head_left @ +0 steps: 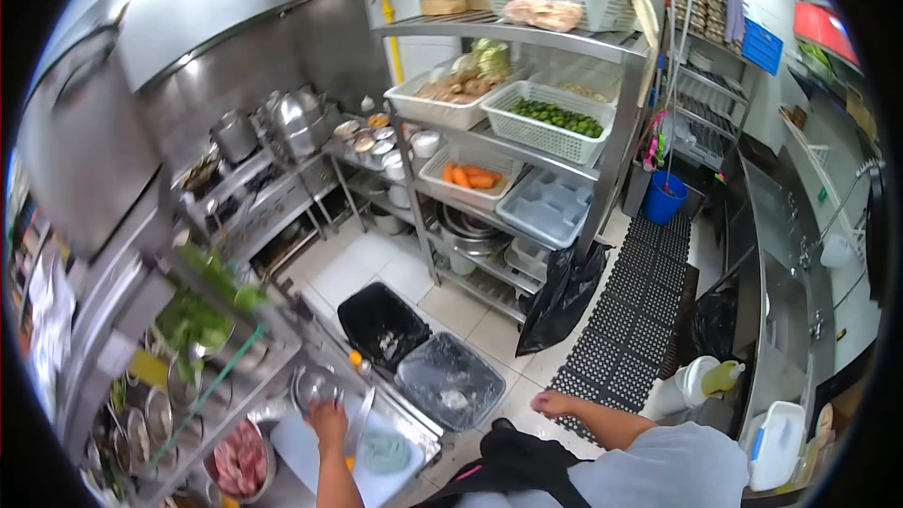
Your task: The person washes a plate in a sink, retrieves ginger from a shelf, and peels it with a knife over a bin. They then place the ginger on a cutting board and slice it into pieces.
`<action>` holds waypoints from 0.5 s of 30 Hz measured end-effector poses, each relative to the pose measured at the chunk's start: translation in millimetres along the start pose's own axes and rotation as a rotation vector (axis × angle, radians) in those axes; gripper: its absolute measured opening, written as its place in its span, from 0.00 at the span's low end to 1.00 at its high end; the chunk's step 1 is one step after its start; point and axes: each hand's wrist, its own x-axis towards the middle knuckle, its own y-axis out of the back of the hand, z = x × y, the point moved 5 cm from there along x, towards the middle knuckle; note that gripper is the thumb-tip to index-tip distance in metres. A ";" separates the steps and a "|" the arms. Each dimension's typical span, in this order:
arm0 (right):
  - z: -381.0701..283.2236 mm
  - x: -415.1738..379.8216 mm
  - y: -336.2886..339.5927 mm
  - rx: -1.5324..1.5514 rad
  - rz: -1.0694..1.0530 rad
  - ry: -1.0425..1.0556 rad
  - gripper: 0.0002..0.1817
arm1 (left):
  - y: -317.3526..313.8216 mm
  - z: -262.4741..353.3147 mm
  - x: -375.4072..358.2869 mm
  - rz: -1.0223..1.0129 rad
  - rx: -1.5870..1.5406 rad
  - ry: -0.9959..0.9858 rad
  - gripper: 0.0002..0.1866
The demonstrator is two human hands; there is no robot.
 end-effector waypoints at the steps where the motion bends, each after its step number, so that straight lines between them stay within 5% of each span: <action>1: 11.1 -4.5 23.5 0.078 0.076 -0.052 0.12 | 10.4 8.0 1.2 -0.025 -0.043 0.037 0.15; 5: 129.6 -25.8 106.1 0.298 0.307 -0.284 0.11 | 7.6 -2.6 17.8 -0.079 -0.114 0.181 0.14; 7: 219.1 -33.1 140.7 0.370 0.334 -0.513 0.10 | 7.9 -27.3 23.0 0.263 -0.329 0.269 0.11; 8: 237.9 -37.2 153.3 0.398 0.356 -0.620 0.10 | 0.0 -46.6 26.3 0.258 -0.329 0.270 0.11; 10: 207.1 -67.3 163.9 0.308 0.438 -0.703 0.10 | -17.1 -85.8 35.9 0.386 -1.133 0.423 0.13; 11: 198.2 -78.6 170.9 0.219 0.518 -0.784 0.11 | -11.1 -77.4 42.6 0.382 -1.140 0.415 0.13; 13: 186.3 -71.5 168.7 0.301 0.438 -0.677 0.09 | 13.3 -80.1 21.5 0.650 -1.392 0.861 0.24; 15: 145.9 -78.9 161.0 0.350 0.475 -0.521 0.07 | 33.6 -58.2 3.2 0.705 -1.388 0.806 0.27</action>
